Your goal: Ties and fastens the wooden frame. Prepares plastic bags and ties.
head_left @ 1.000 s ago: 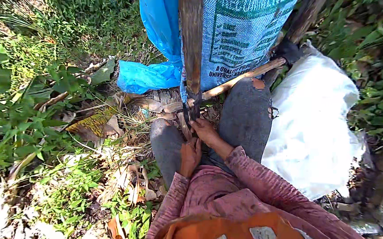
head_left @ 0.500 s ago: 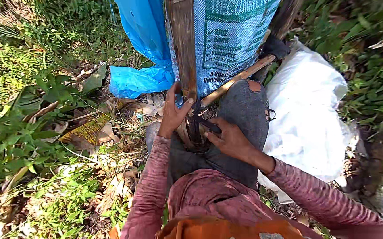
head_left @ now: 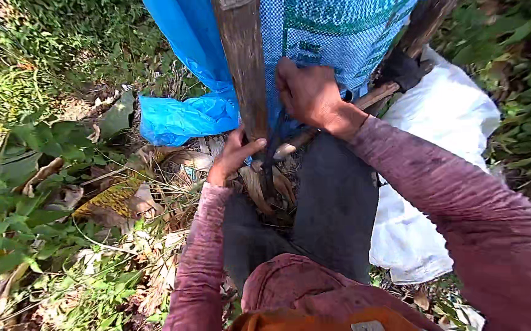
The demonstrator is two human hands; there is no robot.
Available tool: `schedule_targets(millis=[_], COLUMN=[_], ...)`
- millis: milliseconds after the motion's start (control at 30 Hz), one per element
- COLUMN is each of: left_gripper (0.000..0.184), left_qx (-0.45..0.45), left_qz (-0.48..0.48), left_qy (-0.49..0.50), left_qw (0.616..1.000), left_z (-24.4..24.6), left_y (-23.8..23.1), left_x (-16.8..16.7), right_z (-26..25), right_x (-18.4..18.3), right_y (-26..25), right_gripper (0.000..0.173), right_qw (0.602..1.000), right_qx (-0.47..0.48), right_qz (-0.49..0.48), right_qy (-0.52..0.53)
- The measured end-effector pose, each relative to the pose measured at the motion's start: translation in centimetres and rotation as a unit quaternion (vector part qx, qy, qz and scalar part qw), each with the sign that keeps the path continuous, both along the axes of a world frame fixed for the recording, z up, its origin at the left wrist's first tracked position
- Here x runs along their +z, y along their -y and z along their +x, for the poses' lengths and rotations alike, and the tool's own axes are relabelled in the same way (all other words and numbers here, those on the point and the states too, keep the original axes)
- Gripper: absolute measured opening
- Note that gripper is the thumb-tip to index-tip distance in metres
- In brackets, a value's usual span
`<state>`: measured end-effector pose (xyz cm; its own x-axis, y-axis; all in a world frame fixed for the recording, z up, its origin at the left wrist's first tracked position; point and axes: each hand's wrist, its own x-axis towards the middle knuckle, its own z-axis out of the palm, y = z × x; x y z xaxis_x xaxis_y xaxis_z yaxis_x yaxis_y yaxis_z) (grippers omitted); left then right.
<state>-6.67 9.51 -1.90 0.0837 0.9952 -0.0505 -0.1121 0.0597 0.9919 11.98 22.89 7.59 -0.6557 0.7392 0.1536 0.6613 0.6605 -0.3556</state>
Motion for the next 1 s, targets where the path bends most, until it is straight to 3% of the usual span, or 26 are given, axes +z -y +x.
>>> schedule_targets(millis=[67,133,233,267,333,400,567,667,767,867,933,1000], left_gripper=[0.040,0.027,0.030,0.030,0.036,0.035,0.032,0.030,0.030,0.022,0.018,0.019], left_qx=[-0.007,-0.015,-0.104,-0.145,-0.274,-0.320,-0.237,-0.154,-0.058,0.017,0.034,0.049], left_qz=[0.013,-0.001,-0.011,-0.015,0.016,0.076,0.208,0.215,0.185,0.203,0.171,0.137], left_qy=[0.153,0.209,0.117,0.045,-0.107,-0.212,-0.341,-0.410,-0.399,-0.350,-0.374,-0.405], left_qw=[0.988,0.978,0.988,0.988,0.956,0.920,0.886,0.873,0.896,0.914,0.911,0.903], left_z=[-2.2,-3.3,-2.7,-3.0,-3.8,-4.4,-4.6,-3.8,-3.1,-1.2,-0.6,-0.3], left_y=[-0.9,-3.4,-5.8,-6.1,-8.8,-9.9,-7.4,-3.5,2.1,0.2,-0.8,-0.5], left_x=[-1.6,-2.2,-2.4,-2.0,-1.4,-1.0,-2.8,-3.4,-4.1,-4.9,-5.0,-5.3], right_z=[-1.3,-2.4,-3.9,-4.3,-4.4,-4.4,-4.8,-5.3,-5.9,-5.3,-4.1,-2.6], right_x=[-2.7,-4.3,-5.4,-5.7,-6.6,-7.3,-5.8,-4.2,-3.8,-2.7,-2.8,-3.3], right_y=[-2.0,-2.9,-4.3,-4.7,-5.2,-5.4,-4.5,-3.6,-2.8,-1.8,-0.7,0.4], right_gripper=[0.022,0.020,0.022,0.022,0.016,0.014,0.028,0.044,0.042,0.041,0.026,0.029], right_qw=[0.994,0.990,0.979,0.975,0.973,0.974,0.978,0.972,0.968,0.965,0.977,0.981], right_qx=[0.048,0.092,0.182,0.199,0.210,0.205,0.179,0.149,0.122,0.107,0.116,0.120], right_qz=[0.029,0.039,0.049,0.048,0.069,0.095,0.035,-0.032,-0.064,-0.081,-0.055,-0.027], right_qy=[0.096,0.099,0.079,0.084,0.064,0.034,0.097,0.180,0.208,0.227,0.170,0.147])
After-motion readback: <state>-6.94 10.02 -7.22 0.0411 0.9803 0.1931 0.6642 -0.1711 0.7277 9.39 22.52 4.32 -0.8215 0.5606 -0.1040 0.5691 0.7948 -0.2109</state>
